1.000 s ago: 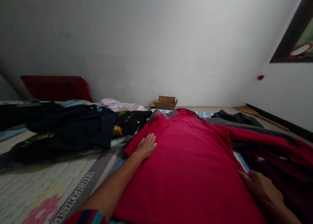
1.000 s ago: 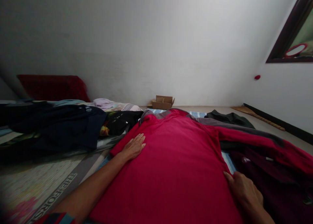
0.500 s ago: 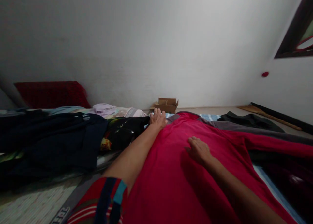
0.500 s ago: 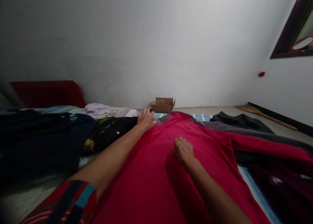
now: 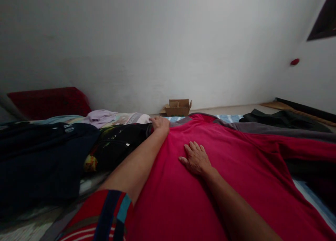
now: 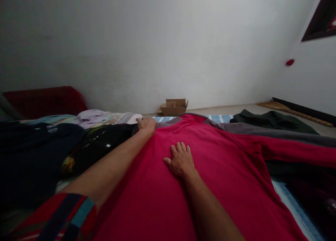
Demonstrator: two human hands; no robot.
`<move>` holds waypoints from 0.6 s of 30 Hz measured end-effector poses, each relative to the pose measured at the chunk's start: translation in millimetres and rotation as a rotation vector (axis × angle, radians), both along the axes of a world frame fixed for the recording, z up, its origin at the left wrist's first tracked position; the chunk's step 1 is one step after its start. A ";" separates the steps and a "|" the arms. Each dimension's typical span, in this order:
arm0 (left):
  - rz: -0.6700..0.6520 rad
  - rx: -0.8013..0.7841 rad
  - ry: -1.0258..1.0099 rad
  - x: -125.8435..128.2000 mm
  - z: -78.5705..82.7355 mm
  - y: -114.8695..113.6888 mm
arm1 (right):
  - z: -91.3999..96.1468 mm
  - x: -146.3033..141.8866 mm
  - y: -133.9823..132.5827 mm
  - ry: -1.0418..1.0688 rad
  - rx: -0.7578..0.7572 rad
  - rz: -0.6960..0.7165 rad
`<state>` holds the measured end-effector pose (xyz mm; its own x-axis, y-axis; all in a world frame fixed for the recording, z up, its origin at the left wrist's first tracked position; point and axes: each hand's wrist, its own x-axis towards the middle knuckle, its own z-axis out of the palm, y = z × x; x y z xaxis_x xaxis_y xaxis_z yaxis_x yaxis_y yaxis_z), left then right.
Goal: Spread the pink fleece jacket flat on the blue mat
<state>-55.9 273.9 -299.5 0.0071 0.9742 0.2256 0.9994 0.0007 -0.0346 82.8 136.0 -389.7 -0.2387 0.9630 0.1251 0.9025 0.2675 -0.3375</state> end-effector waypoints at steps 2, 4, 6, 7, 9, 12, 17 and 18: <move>-0.138 0.067 0.099 22.4 -11.3 -6.0 | 1.8 -0.5 0.7 0.009 -0.005 -0.002; -0.328 0.039 0.164 36.4 -24.1 -8.9 | 2.6 -0.9 1.1 0.015 -0.003 -0.006; -0.379 -0.031 0.171 36.9 -36.5 -6.5 | 2.9 -0.8 0.8 0.021 0.001 -0.012; -0.335 -0.047 0.165 32.5 -42.0 -3.2 | 3.0 -0.5 0.4 0.026 0.008 -0.014; -0.197 -0.040 0.155 19.1 -50.9 6.4 | 3.4 0.3 -0.5 0.038 0.026 -0.007; -0.092 -0.023 0.140 1.8 -58.4 22.3 | 4.3 1.8 -1.2 0.052 0.051 0.006; -0.178 -0.004 0.110 2.9 -59.8 34.4 | 5.2 2.7 1.2 0.065 0.056 0.003; -0.207 0.008 0.099 5.4 -60.3 34.4 | 5.2 2.6 1.8 0.067 0.058 0.003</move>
